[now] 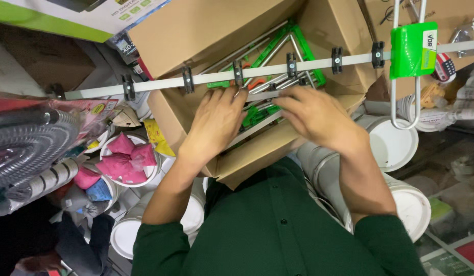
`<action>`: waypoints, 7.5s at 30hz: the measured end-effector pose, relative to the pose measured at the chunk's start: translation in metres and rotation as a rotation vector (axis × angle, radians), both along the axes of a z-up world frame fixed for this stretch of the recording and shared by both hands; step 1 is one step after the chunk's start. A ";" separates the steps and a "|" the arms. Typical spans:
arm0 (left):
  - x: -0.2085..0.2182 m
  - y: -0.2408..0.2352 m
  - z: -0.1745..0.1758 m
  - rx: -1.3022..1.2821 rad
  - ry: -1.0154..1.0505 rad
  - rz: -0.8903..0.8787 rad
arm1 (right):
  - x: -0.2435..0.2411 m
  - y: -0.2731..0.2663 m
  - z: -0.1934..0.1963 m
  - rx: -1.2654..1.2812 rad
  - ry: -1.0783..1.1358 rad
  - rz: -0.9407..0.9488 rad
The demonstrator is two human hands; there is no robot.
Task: The person assembles an indoor/outdoor TV antenna by attaching green plastic components to a long metal pole and organizing the smaller elements.
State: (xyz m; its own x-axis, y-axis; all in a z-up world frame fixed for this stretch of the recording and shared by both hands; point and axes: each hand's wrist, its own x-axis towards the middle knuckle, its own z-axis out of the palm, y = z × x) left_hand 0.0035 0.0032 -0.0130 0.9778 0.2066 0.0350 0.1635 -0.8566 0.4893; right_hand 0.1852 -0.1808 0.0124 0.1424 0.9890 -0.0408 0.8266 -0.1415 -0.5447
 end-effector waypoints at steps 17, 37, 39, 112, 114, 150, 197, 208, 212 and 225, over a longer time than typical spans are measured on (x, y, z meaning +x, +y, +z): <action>0.002 0.001 -0.041 -0.111 0.193 -0.349 | 0.017 0.036 -0.058 -0.485 -0.172 0.134; 0.009 0.005 -0.025 -0.174 0.184 -0.180 | 0.027 0.034 -0.023 -0.453 0.063 0.135; 0.009 0.007 -0.021 -0.207 0.139 -0.198 | 0.033 0.028 -0.010 -0.343 0.126 0.130; 0.262 -0.386 -0.030 -1.685 -0.437 0.013 | 0.075 -0.319 -0.082 1.090 0.600 -1.095; 0.277 -0.386 -0.039 -1.621 -0.436 0.015 | 0.080 -0.320 -0.083 1.067 0.543 -1.046; 0.333 -0.376 -0.076 -1.882 -0.353 -0.069 | 0.184 -0.342 -0.052 1.024 1.271 -0.852; 0.251 -0.352 -0.092 -1.373 -0.094 -0.092 | 0.083 -0.267 -0.106 0.859 0.743 -1.217; 0.252 -0.353 -0.138 -1.424 -0.109 0.423 | 0.104 -0.268 -0.144 0.630 1.043 -1.088; 0.279 -0.333 -0.133 -1.436 -0.219 0.540 | 0.110 -0.267 -0.145 0.689 0.884 -0.869; 0.309 -0.336 -0.138 -1.157 -0.397 0.479 | 0.147 -0.236 -0.130 0.683 0.075 -0.966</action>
State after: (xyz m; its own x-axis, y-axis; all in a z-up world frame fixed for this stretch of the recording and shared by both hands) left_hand 0.3123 -0.3323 -0.1511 0.7636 0.6327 -0.1289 0.0080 0.1904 0.9817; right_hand 0.3325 -0.4169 -0.1176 0.8618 0.2929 0.4141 0.4997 -0.3508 -0.7920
